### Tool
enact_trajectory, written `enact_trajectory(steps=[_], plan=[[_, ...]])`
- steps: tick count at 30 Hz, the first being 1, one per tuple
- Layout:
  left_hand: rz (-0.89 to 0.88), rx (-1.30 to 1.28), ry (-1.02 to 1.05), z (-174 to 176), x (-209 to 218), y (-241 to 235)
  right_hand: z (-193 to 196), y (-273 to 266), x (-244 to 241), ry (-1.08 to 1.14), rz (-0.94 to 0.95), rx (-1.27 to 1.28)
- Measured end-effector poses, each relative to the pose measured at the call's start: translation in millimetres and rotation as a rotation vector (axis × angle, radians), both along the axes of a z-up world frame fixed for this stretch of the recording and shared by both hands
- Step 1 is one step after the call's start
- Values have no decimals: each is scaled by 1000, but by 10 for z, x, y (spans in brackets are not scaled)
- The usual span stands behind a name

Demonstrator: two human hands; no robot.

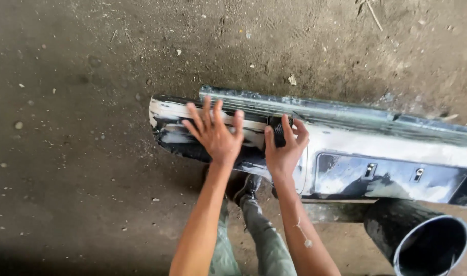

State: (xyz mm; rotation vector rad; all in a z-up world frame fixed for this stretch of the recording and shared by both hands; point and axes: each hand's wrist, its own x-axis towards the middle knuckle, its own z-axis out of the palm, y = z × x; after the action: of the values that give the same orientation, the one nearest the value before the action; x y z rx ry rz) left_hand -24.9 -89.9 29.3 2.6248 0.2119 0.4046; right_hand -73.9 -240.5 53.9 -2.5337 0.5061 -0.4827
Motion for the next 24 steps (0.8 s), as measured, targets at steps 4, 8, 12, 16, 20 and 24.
enact_trajectory(steps=[4, 8, 12, 16, 20, 24], plan=[[-301, -301, 5, 102, -489, -514, 254, -206, -138, 24, 3, 301], [-436, -380, 66, 466, -652, -978, 121, -1089, -451, 42, 188, 343], [-513, -152, 106, -34, -701, -1227, 125, -2323, -725, 152, 158, 237], [-611, 77, 66, -196, -400, -1118, -93, -3539, -607, 210, 227, 7], [-257, 64, -63, -25, -594, -1524, -444, -3855, -463, 276, 254, -292], [-188, 188, -172, -64, -1147, -1907, -481, -3765, -381, 279, 180, -214]])
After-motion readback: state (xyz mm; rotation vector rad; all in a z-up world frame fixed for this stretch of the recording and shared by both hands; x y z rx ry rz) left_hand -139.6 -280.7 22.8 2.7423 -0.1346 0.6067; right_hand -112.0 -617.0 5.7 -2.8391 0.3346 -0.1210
